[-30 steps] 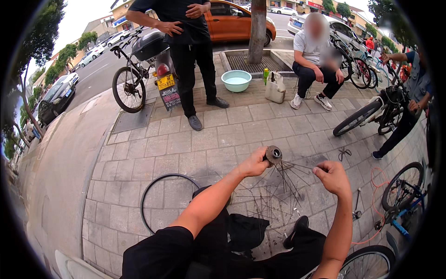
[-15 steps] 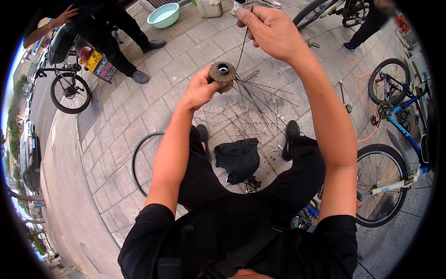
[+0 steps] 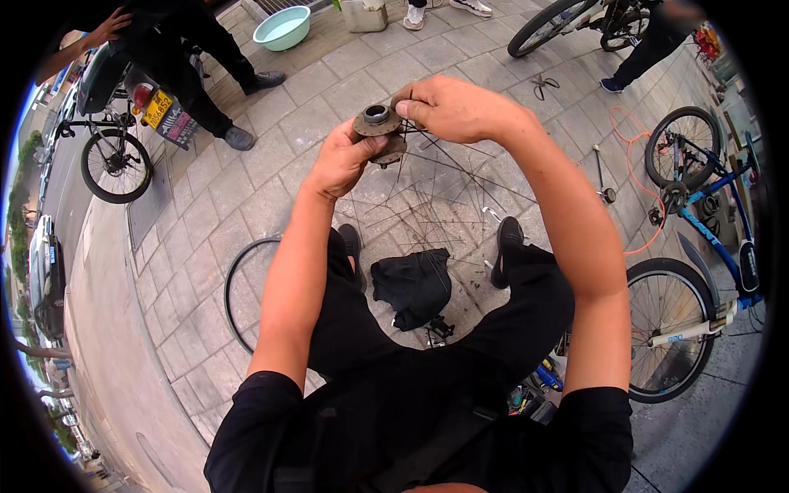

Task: The person inserts and adjusts multiple spokes into a bicycle hub while sitting on the sidewalk. They handle the hub and spokes by hand, occasionally putting on a glove, and work in an outdoor area with other bicycles and people nearby.

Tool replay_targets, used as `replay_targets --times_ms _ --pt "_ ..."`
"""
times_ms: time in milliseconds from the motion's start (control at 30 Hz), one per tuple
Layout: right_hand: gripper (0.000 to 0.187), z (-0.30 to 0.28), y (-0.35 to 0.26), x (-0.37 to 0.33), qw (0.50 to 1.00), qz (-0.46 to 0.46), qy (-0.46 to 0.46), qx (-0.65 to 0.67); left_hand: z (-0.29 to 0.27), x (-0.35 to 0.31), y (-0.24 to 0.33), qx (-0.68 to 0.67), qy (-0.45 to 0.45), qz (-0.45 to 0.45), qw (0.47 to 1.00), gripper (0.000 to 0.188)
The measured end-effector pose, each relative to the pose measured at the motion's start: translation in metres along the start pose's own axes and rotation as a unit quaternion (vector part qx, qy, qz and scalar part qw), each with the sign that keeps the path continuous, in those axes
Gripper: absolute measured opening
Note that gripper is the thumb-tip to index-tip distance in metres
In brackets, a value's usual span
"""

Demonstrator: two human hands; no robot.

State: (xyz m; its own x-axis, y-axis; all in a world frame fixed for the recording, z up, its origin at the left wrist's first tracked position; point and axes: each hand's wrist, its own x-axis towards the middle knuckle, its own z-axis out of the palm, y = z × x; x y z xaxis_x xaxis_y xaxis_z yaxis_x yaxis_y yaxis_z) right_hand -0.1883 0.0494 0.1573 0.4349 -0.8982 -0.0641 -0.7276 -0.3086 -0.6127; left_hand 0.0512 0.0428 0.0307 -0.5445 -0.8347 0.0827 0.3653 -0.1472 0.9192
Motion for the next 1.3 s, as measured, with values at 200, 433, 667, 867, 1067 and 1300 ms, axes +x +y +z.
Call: replay_targets --times_ms 200,433,667,867,1067,1300 --pt "0.045 -0.009 0.033 -0.016 0.995 -0.022 0.087 0.041 0.001 0.008 0.006 0.022 0.017 0.012 1.0 0.036" --pt "0.036 0.035 0.027 -0.03 0.999 0.029 0.036 0.023 0.001 -0.002 0.011 0.051 0.028 0.03 0.998 0.037" --pt "0.028 0.047 0.051 -0.036 0.991 -0.049 0.099 -0.069 -0.008 -0.007 0.032 0.153 0.006 0.01 0.988 0.034" --pt "0.019 0.072 0.083 -0.055 0.973 -0.091 0.198 -0.071 -0.012 -0.001 0.012 0.108 -0.007 -0.004 0.994 0.03" --pt "0.02 0.098 0.108 -0.077 0.959 -0.104 0.208 -0.164 -0.029 -0.004 0.011 0.118 -0.038 -0.011 0.992 0.031" --pt "0.016 0.17 0.095 -0.086 0.94 -0.07 0.283 -0.177 -0.023 0.003 0.004 0.122 0.029 0.038 0.991 0.031"
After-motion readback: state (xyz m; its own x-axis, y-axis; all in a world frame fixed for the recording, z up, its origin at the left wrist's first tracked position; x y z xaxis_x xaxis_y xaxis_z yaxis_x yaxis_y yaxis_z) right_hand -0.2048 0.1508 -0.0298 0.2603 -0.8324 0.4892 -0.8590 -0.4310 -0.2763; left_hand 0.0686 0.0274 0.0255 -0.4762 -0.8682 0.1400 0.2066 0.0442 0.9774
